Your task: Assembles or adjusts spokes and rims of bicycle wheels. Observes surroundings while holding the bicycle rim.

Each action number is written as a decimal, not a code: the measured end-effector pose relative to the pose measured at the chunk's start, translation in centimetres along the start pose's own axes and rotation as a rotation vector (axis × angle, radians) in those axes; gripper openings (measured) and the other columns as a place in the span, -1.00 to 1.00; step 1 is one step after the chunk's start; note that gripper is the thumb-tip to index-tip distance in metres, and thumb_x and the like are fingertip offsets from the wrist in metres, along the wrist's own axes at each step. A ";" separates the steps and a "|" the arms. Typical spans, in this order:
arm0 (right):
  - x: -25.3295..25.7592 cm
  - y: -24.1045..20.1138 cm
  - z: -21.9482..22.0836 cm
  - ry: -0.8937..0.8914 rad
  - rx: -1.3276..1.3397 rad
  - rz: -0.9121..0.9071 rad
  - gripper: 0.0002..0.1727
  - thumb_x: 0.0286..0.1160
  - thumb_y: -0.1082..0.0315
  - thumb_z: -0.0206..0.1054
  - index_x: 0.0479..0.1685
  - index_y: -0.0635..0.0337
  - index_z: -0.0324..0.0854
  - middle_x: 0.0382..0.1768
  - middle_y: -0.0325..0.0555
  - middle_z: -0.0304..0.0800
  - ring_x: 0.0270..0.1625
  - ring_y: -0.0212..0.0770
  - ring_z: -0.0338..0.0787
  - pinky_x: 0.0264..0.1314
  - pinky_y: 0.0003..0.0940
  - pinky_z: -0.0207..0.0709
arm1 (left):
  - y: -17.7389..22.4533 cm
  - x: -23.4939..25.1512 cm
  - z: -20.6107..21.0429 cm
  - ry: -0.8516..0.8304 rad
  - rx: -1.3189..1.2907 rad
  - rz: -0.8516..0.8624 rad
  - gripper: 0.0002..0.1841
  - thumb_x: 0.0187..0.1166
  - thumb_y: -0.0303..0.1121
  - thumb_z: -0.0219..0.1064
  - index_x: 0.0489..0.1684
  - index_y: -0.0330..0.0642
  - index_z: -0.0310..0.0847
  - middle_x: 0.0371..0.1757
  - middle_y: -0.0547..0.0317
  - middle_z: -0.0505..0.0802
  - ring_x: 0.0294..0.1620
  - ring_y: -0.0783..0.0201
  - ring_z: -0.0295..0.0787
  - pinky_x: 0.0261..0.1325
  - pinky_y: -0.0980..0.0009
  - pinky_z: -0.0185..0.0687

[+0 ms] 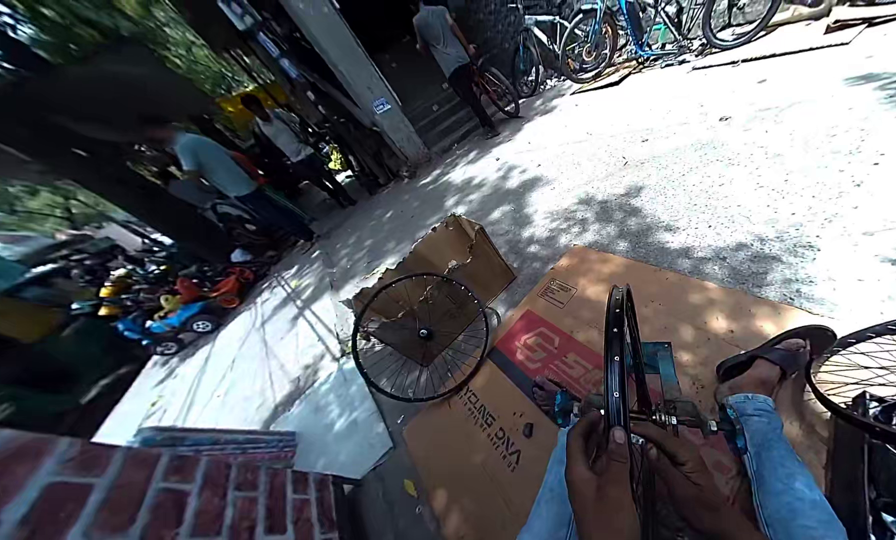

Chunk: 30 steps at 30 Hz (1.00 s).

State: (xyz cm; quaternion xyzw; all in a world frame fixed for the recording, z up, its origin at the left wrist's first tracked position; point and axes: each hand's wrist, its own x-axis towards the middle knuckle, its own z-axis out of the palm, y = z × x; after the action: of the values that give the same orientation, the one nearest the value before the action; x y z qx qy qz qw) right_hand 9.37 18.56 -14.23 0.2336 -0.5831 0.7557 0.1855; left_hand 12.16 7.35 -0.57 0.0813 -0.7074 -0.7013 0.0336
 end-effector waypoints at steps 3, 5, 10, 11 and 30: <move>1.5 -1.1 0.7 -0.025 -0.003 -0.018 -0.54 0.91 0.06 -0.09 0.37 0.00 0.68 0.21 -0.36 0.81 0.25 -0.57 0.71 0.38 -0.54 0.55 | -0.1 0.0 -0.1 0.008 -0.006 0.036 -0.70 0.68 -0.49 0.21 0.24 -0.53 0.56 0.04 -0.09 0.79 0.02 0.33 0.77 0.15 0.47 0.71; 2.3 -1.3 0.9 -0.051 -0.050 -0.058 -0.51 0.92 0.05 -0.13 0.34 0.06 0.66 0.14 -0.31 0.83 0.21 -0.56 0.73 0.34 -0.54 0.58 | 0.0 0.1 -0.3 0.017 -0.017 0.031 -0.75 0.66 -0.51 0.22 0.15 -0.53 0.60 -0.05 -0.05 0.81 -0.07 0.35 0.79 0.10 0.48 0.72; 2.3 -1.0 2.7 0.085 0.040 -0.037 -0.63 0.86 0.11 0.06 0.51 -0.09 0.44 -0.04 -0.36 0.83 -0.03 -0.53 0.81 0.10 -0.57 0.70 | 0.0 -0.6 -0.2 0.014 -0.066 0.024 -0.80 0.61 -0.58 0.24 0.07 -0.56 0.54 -0.07 -0.04 0.79 -0.08 0.39 0.79 0.09 0.49 0.75; 2.3 -1.0 2.8 0.106 0.040 -0.066 -0.69 0.85 0.12 0.08 0.41 -0.11 0.51 -0.05 -0.39 0.81 -0.04 -0.56 0.79 0.09 -0.62 0.68 | -0.1 -0.7 -0.1 0.017 -0.071 0.031 -0.83 0.60 -0.58 0.25 0.01 -0.56 0.55 -0.04 -0.05 0.79 -0.05 0.39 0.79 0.11 0.50 0.74; 1.7 -2.5 4.6 0.265 -0.148 -0.072 -0.79 0.42 0.21 0.47 -0.24 0.03 0.52 0.02 -0.24 0.85 0.06 -0.47 0.82 0.06 -0.51 0.72 | -0.4 -1.2 -0.9 0.063 0.012 0.038 -0.77 0.56 -0.51 0.33 -0.02 -0.60 0.60 0.23 -0.24 0.70 0.17 0.28 0.72 0.18 0.43 0.71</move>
State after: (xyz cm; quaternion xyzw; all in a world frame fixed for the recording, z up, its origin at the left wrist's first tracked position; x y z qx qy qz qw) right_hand 9.99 14.77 -10.35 0.1383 -0.5990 0.7276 0.3044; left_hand 13.53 6.67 -0.82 0.0902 -0.7117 -0.6933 0.0686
